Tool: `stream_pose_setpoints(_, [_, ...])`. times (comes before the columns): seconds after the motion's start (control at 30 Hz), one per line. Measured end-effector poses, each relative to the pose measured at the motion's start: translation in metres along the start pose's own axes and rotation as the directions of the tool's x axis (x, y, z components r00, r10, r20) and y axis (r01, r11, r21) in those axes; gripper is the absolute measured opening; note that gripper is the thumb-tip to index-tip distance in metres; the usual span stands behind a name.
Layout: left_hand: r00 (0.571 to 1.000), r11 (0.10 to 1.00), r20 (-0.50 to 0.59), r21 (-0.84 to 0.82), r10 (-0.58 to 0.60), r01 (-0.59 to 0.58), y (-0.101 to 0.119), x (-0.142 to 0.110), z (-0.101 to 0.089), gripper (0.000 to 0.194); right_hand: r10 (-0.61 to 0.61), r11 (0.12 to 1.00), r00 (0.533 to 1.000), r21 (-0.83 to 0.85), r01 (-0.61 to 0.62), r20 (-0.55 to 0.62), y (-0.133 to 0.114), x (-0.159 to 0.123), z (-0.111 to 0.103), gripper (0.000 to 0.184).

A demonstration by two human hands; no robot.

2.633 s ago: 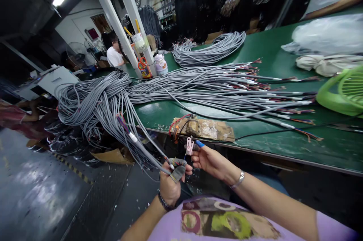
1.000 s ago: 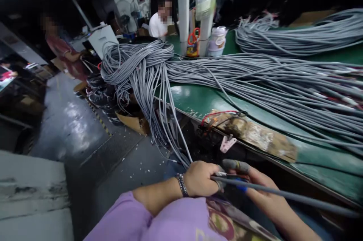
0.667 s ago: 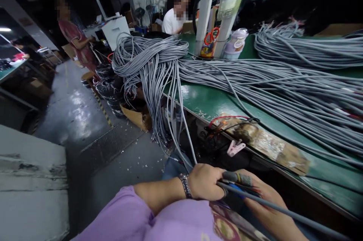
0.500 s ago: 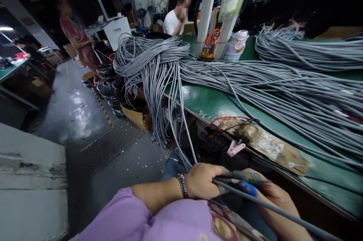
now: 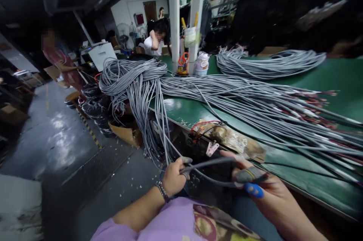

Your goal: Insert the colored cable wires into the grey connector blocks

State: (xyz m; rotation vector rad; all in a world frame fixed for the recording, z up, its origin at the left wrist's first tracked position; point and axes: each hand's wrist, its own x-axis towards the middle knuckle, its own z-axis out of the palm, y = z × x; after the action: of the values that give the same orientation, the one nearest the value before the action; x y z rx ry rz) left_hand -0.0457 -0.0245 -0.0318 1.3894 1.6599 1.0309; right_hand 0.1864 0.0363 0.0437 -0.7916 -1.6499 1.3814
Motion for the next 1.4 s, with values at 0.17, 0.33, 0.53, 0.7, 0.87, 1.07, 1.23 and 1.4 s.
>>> stream_pose_setpoints(0.17, [0.999, 0.942, 0.018, 0.333, 0.037, -0.041, -0.012, -0.003, 0.000, 0.070, -0.034, 0.999, 0.995, 0.035, 0.031, 0.096, -0.009, 0.004, 0.004, 0.038])
stream_pose_setpoints(0.33, [0.988, 0.929, 0.131, 0.347, 0.084, -0.125, 0.002, -0.016, -0.013, 0.061, -0.099, 0.989, 0.965, -0.086, 0.123, 0.244, -0.009, 0.006, 0.010, 0.021])
stream_pose_setpoints(0.53, [0.857, 0.941, 0.446, 0.082, 0.259, -0.328, 0.056, -0.007, -0.017, 0.049, -0.155, 0.956, 0.794, -0.112, 0.269, 0.588, -0.017, 0.015, 0.039, 0.024])
stream_pose_setpoints(0.7, [0.800, 0.962, 0.562, -0.266, 0.210, -0.066, 0.048, 0.011, 0.003, 0.036, -0.145, 0.960, 0.834, -0.130, 0.249, 0.533, -0.001, 0.010, 0.036, 0.027])
stream_pose_setpoints(0.87, [0.876, 0.978, 0.477, -0.206, 0.068, 0.036, 0.018, 0.003, 0.000, 0.047, -0.140, 0.971, 0.967, -0.163, 0.176, 0.214, 0.028, -0.002, 0.016, 0.029])
stream_pose_setpoints(1.07, [0.983, 0.986, 0.142, -0.136, 0.113, -0.094, 0.031, 0.006, -0.004, 0.057, 0.099, 0.995, 0.979, -0.044, -0.093, 0.176, 0.039, 0.001, 0.025, 0.034])
stream_pose_setpoints(1.23, [0.927, 0.972, 0.343, -0.222, 0.148, -0.073, 0.050, 0.013, 0.009, 0.051, 0.275, 0.940, 0.935, 0.140, -0.310, 0.223, 0.043, 0.012, 0.032, 0.039])
stream_pose_setpoints(1.4, [0.932, 0.945, 0.360, -0.289, -0.038, 0.150, 0.035, 0.007, 0.024, 0.051, 0.432, 0.861, 0.899, 0.263, -0.435, 0.071, 0.053, 0.017, 0.037, 0.041])
